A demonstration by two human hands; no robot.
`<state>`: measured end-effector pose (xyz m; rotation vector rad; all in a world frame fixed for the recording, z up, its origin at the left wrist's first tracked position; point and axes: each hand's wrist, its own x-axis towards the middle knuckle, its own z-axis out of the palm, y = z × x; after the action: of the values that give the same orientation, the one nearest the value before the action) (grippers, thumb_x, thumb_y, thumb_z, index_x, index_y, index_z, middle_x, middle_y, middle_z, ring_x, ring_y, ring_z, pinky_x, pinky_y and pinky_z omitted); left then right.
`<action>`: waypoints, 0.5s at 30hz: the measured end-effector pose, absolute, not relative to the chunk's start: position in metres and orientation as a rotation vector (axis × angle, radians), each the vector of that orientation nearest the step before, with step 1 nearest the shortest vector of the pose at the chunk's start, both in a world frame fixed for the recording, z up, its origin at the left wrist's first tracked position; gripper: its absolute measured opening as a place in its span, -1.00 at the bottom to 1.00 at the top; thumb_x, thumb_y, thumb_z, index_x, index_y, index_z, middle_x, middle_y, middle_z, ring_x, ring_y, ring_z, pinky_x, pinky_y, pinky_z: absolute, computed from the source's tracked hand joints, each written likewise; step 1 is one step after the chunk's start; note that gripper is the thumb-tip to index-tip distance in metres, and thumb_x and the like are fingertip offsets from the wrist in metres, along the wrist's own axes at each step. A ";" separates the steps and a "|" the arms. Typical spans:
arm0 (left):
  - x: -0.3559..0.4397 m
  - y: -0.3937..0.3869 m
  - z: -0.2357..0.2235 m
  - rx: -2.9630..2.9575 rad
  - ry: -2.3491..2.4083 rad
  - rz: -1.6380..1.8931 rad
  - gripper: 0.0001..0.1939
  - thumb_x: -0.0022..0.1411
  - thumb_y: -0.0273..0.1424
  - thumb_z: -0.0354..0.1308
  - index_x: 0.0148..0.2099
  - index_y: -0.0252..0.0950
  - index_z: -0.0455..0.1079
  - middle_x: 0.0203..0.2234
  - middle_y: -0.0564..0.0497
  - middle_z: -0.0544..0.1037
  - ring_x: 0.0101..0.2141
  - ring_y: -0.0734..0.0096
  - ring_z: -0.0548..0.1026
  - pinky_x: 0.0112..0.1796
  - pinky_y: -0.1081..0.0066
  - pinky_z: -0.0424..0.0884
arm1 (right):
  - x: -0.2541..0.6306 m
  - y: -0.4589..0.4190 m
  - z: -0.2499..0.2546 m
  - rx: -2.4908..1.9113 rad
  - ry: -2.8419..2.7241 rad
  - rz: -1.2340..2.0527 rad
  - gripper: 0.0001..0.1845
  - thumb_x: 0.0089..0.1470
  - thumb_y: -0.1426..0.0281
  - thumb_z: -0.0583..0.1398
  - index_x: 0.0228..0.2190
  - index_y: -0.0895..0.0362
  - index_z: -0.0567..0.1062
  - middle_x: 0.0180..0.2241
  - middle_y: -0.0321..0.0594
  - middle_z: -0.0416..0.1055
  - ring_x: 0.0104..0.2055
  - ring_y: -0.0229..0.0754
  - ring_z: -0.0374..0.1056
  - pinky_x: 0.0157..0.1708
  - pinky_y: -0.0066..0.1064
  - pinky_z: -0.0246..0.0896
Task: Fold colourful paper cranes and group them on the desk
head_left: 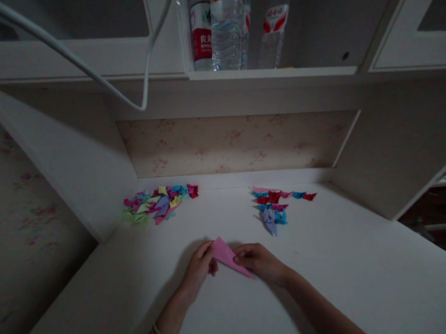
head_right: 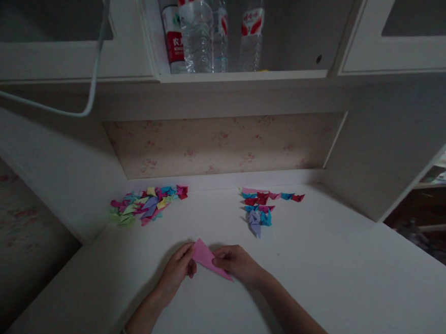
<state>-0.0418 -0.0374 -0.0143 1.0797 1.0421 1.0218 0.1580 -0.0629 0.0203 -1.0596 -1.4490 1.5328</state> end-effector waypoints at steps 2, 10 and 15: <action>-0.040 -0.038 -0.011 1.070 1.064 1.023 -0.50 0.03 -0.03 0.17 -0.14 -0.33 0.35 -0.72 0.16 0.32 -0.70 0.53 0.28 -0.67 0.54 0.13 | 0.160 -0.057 0.024 -1.105 -1.520 1.501 -0.72 -0.07 0.18 0.28 -0.47 0.17 0.58 -0.63 -0.35 0.34 -0.60 -0.36 0.07 -0.57 -0.52 -0.09; -0.043 -0.030 -0.015 0.886 1.059 1.093 -0.50 0.01 0.05 0.14 -0.20 -0.28 0.32 -0.46 0.09 0.39 -0.72 0.65 0.25 -0.74 0.55 0.08 | 0.201 0.000 0.063 -1.116 -1.613 1.368 -0.73 -0.07 0.18 0.28 -0.53 0.15 0.53 -0.63 -0.36 0.30 -0.56 -0.33 0.10 -0.52 -0.52 -0.03; -0.044 -0.021 -0.024 0.873 1.053 1.038 -0.51 0.03 0.04 0.14 -0.23 -0.29 0.34 -0.53 0.10 0.38 -0.73 0.64 0.24 -0.73 0.56 0.09 | 0.260 0.075 0.088 -1.249 -1.680 0.998 -0.77 -0.10 0.22 0.28 -0.51 0.16 0.55 -0.57 -0.30 0.39 -0.51 -0.28 0.21 -0.48 -0.48 0.07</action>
<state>-0.0436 -0.0214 -0.0239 0.8735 1.0529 1.0384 0.2604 0.0753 0.0880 -1.2485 -1.6802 0.9984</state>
